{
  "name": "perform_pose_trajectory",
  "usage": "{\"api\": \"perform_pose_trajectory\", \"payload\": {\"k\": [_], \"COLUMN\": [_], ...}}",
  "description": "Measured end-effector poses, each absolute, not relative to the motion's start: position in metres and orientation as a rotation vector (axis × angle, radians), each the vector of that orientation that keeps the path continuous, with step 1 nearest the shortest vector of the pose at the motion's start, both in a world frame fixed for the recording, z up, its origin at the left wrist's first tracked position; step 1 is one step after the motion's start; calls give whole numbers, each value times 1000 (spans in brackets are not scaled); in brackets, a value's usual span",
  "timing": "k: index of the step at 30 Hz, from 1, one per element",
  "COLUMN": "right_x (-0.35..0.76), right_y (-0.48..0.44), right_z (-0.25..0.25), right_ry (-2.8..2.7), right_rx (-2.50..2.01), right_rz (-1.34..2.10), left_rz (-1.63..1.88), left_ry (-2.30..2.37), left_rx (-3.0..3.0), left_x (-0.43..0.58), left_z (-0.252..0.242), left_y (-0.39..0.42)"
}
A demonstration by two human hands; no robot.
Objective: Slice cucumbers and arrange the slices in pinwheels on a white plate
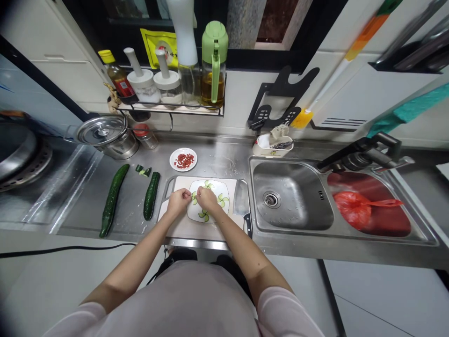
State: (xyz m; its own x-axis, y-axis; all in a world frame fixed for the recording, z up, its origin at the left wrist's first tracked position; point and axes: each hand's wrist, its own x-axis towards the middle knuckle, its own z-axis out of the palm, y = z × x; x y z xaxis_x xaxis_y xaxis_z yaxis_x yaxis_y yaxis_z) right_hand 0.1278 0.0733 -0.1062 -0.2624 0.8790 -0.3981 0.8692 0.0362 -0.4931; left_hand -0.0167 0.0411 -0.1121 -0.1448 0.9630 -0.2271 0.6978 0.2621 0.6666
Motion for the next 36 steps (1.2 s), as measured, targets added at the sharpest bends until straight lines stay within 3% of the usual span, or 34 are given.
{"api": "perform_pose_trajectory", "payload": {"k": [36], "right_x": [128], "right_y": [69], "right_z": [-99], "right_ry": [-2435], "right_rx": [-1939], "right_rz": [899], "left_rz": [179], "left_ry": [1981], "left_rx": [1718], "left_x": [-10], "left_z": [-103], "left_y": [50]}}
